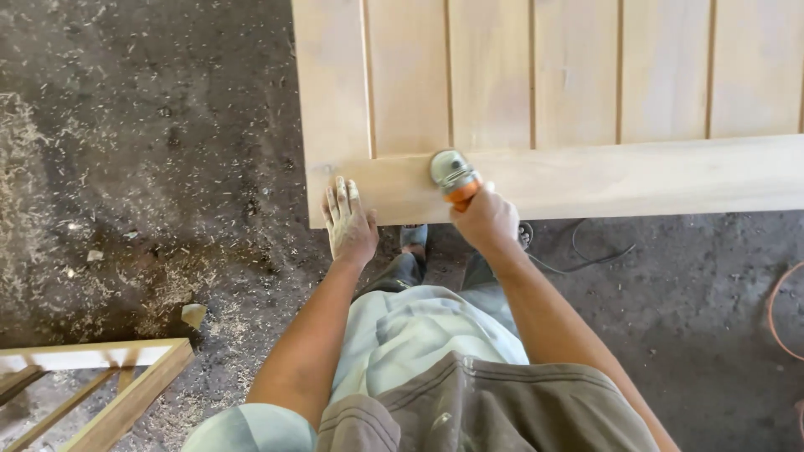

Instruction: Sanding a wooden door using a power sander.

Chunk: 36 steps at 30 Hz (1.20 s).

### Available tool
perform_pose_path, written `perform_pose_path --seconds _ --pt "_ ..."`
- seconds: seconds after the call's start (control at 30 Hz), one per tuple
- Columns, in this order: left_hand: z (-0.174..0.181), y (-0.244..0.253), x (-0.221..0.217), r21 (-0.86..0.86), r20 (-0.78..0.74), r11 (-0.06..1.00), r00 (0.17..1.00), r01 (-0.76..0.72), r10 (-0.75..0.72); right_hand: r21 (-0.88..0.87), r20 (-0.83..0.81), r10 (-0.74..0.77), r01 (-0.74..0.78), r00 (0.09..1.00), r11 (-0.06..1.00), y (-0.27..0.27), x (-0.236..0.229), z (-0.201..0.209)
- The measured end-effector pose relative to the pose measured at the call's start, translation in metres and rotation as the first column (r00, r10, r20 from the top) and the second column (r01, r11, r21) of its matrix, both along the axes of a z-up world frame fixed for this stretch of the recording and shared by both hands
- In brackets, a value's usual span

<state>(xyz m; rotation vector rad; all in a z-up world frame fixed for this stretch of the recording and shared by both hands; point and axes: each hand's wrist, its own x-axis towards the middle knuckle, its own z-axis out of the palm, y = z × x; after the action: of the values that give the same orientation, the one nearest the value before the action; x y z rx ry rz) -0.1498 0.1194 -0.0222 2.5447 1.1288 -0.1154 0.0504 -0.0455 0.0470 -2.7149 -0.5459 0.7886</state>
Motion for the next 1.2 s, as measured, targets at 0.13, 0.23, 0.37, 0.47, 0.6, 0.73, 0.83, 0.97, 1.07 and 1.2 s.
perform_pose_path --seconds 0.13,0.23,0.37,0.47,0.6,0.73,0.83,0.97,1.07,1.2 --pt "-0.012 0.015 -0.024 0.027 0.005 0.997 0.998 -0.066 0.066 -0.017 -0.044 0.117 -0.118 0.992 0.993 0.016 -0.037 0.005" --pt "-0.013 0.017 -0.03 0.01 0.026 0.99 0.99 -0.14 0.14 -0.039 -0.058 0.225 -0.227 0.973 0.973 0.006 -0.051 0.025" --pt "-0.006 0.01 -0.022 0.002 0.104 0.992 0.987 -0.124 0.123 -0.073 -0.105 0.2 -0.208 0.974 0.975 -0.023 -0.049 0.033" --pt "-0.007 0.004 0.004 -0.019 0.138 0.999 0.989 -0.044 0.047 -0.127 -0.099 0.129 -0.141 0.987 0.982 -0.044 -0.035 0.039" --pt "-0.003 -0.016 0.038 -0.065 0.133 0.99 0.984 0.127 -0.117 -0.231 -0.097 0.029 -0.05 0.995 0.972 -0.08 -0.023 0.04" --pt "0.002 -0.044 0.072 -0.093 0.14 0.966 0.964 0.241 -0.227 -0.133 0.01 -0.042 0.043 0.999 0.99 -0.115 -0.007 0.037" --pt "0.002 -0.066 0.094 -0.099 0.154 0.943 0.942 0.316 -0.3 -0.151 0.021 -0.08 0.082 0.997 0.985 -0.137 0.013 0.041" --pt "0.008 -0.091 0.113 -0.085 0.154 0.926 0.923 0.369 -0.354 -0.159 0.056 -0.147 0.154 0.988 0.975 -0.169 0.042 0.038" --pt "0.008 -0.105 0.127 -0.089 0.121 0.928 0.929 0.362 -0.351 -0.169 0.097 -0.185 0.199 0.978 0.965 -0.196 0.067 0.037" --pt "0.01 -0.119 0.144 -0.081 0.087 0.943 0.945 0.322 -0.315 -0.176 0.146 -0.227 0.251 0.963 0.952 -0.239 0.1 0.038"
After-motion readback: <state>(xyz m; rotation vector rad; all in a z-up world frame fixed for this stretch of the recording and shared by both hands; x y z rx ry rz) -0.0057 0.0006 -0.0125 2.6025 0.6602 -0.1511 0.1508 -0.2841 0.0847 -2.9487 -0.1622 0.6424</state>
